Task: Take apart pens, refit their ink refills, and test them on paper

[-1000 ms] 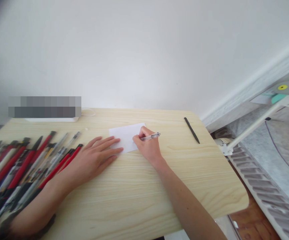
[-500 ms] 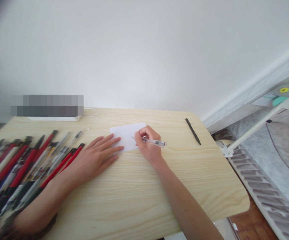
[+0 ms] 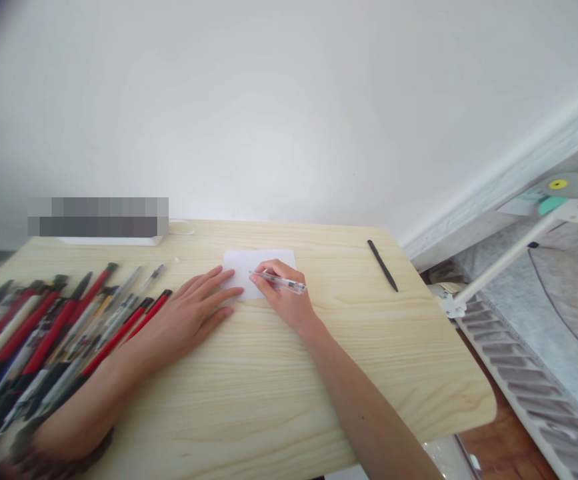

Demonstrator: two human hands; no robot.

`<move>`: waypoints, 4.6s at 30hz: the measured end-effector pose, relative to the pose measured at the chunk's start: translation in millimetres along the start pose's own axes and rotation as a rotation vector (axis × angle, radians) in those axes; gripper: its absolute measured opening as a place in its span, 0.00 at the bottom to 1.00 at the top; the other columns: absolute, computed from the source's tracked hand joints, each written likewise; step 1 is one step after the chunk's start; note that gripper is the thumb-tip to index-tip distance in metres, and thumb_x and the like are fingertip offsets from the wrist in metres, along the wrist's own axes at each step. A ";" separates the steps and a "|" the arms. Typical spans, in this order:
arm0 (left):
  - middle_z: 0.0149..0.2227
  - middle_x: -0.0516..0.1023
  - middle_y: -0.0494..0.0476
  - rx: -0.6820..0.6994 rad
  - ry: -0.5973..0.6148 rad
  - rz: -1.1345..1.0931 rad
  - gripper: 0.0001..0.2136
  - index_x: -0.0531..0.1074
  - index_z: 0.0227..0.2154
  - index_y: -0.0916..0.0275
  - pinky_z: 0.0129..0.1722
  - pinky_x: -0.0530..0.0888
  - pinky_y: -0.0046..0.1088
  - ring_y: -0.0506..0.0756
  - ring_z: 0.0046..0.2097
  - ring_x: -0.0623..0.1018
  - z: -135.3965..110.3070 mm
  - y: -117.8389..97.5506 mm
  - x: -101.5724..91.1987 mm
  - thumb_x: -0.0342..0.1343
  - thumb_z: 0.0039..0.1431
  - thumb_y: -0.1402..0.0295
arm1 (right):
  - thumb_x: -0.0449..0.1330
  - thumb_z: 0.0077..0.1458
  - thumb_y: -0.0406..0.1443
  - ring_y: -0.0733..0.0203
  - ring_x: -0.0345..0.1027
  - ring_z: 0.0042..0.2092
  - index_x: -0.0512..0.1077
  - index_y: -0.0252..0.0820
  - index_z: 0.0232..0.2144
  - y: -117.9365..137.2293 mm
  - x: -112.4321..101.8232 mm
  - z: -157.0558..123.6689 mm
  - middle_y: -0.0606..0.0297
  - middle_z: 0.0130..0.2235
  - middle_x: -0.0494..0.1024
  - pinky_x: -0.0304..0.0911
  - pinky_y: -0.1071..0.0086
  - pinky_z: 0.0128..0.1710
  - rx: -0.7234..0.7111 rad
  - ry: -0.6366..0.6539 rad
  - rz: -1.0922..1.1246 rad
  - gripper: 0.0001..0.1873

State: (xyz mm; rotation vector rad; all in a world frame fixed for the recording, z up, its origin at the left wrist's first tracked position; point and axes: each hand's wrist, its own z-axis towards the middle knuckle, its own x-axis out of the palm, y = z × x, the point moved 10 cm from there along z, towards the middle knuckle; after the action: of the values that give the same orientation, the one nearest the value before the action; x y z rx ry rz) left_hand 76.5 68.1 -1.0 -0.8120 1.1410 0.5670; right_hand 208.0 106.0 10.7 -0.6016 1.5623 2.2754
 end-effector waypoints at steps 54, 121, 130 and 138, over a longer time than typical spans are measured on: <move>0.60 0.60 0.57 -0.020 0.030 0.047 0.19 0.64 0.53 0.58 0.59 0.55 0.49 0.61 0.61 0.58 5.1 5.6 1.6 0.43 0.62 0.59 | 0.50 0.48 0.33 0.65 0.61 0.23 0.67 0.35 0.48 -76.4 -136.0 12.0 0.72 0.18 0.67 0.57 0.71 0.28 0.298 -0.076 -0.580 0.23; 0.62 0.56 0.52 -0.042 0.042 0.137 0.20 0.59 0.57 0.54 0.60 0.52 0.47 0.59 0.62 0.55 4.3 6.3 8.2 0.40 0.63 0.59 | 0.53 0.51 0.49 0.51 0.72 0.36 0.77 0.39 0.36 -154.5 -248.9 -10.5 0.55 0.34 0.79 0.61 0.64 0.36 0.405 -0.290 -0.955 0.23; 0.59 0.62 0.55 -0.037 0.000 0.135 0.21 0.59 0.57 0.56 0.60 0.52 0.45 0.59 0.61 0.58 4.9 6.1 6.1 0.40 0.63 0.60 | 0.52 0.52 0.51 0.54 0.70 0.33 0.76 0.39 0.37 -148.8 -246.8 -14.5 0.56 0.35 0.78 0.60 0.65 0.34 0.378 -0.302 -0.969 0.24; 0.60 0.59 0.55 -0.033 -0.021 0.134 0.21 0.58 0.57 0.56 0.60 0.52 0.45 0.58 0.61 0.59 3.4 5.3 4.5 0.40 0.63 0.60 | 0.54 0.52 0.46 0.48 0.61 0.46 0.74 0.39 0.38 -117.2 -218.6 -14.7 0.53 0.41 0.72 0.57 0.57 0.45 0.260 -0.350 -0.995 0.20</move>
State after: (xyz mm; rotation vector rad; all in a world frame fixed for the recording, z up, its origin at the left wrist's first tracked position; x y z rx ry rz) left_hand 75.9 73.9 -6.1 -0.7596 1.1755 0.7056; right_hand 455.1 129.0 22.8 -0.6568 1.0090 1.3149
